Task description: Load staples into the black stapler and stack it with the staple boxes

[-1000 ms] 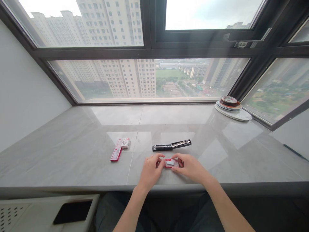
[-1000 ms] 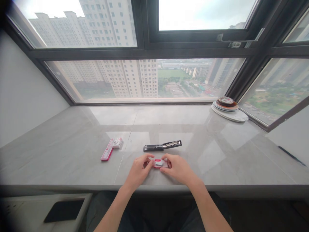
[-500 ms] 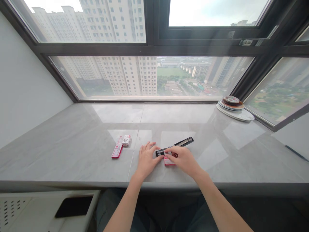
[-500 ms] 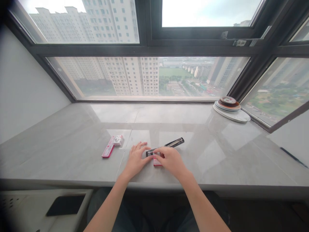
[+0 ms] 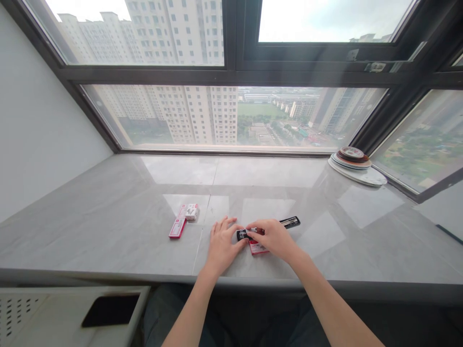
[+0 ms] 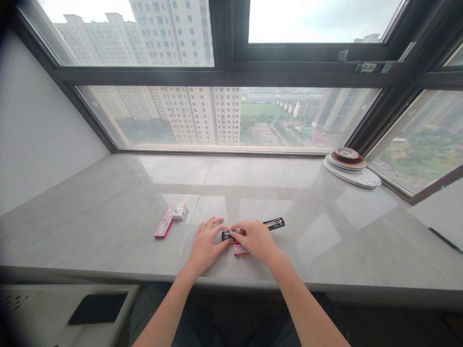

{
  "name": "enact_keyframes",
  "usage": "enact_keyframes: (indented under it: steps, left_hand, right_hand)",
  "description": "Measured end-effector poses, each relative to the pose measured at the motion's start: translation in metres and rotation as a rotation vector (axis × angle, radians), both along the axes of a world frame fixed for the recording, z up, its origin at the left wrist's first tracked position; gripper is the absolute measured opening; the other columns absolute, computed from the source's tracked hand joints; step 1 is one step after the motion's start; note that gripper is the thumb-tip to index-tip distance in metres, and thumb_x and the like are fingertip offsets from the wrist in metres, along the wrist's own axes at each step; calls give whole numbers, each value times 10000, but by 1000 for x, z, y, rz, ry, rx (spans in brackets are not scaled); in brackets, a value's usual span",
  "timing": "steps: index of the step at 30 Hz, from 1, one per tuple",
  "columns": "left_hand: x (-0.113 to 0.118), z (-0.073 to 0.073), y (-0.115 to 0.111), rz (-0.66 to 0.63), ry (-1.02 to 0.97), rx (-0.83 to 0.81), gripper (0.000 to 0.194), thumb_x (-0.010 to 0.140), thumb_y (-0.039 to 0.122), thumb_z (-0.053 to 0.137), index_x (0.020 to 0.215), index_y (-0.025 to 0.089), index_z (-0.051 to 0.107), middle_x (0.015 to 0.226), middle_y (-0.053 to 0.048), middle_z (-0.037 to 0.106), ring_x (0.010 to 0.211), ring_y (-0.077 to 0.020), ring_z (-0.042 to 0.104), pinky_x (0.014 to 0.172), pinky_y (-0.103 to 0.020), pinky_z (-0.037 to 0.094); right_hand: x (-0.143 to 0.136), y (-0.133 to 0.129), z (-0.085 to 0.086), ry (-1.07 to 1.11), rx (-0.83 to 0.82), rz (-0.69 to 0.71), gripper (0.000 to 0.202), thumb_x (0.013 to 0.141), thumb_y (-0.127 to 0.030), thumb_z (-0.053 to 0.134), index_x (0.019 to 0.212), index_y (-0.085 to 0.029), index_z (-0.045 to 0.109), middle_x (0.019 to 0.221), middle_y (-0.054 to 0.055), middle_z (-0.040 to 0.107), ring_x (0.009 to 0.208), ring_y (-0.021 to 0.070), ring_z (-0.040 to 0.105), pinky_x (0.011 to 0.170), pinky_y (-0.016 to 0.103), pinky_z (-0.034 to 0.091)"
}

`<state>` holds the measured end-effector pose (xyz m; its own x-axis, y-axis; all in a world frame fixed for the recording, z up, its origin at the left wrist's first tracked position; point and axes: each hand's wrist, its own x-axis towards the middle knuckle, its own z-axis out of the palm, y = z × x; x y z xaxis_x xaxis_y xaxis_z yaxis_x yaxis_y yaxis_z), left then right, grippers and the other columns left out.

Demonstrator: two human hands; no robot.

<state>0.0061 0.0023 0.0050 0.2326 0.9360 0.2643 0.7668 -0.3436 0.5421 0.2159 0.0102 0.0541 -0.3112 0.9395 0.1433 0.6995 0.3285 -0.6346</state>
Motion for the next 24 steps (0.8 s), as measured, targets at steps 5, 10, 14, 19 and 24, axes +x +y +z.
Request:
enact_keyframes:
  steps: [5,10,14,19,24]
  left_hand:
    - [0,1,0,0,9,8,247,909,412,726,1150,364,691,1493,24,550,1508,-265,344,1266,-521,195]
    - [1,1,-1,3,3,12,259,910,407,725,1162,359,688,1497,15,548,1514,-270,338,1263,-528,199]
    - [1,2,-1,2,-2,3,230,908,405,726,1130,357,693,1493,19,551,1514,-268,337,1265,-529,197]
    - [2,3,-1,3,3,5,239,916,402,712,1150,360,692,1499,16,547,1513,-270,344,1268,-530,192]
    - [2,3,-1,2,-15,-15,231,923,404,705,1152,373,692,1500,32,548,1522,-265,332,1274,-523,182]
  right_hand:
    - [-2,2,4,-16,-10,22,229,950,-396,637,1030,-286,821,774,7,737,712,174,621,687,273,402]
    - [1,-1,7,-84,-13,-63,260,912,-438,681,1086,-269,776,690,-14,671,661,165,594,635,268,355]
    - [2,-11,9,-105,-34,-178,298,969,-465,586,866,-226,731,636,-4,626,614,155,545,590,282,299]
    - [4,-29,-3,209,-187,-87,329,948,-512,604,1092,-241,722,650,-22,593,628,160,524,613,277,359]
    - [55,-40,-29,561,-512,-296,530,893,-712,595,988,-197,677,575,-55,473,449,92,327,452,247,206]
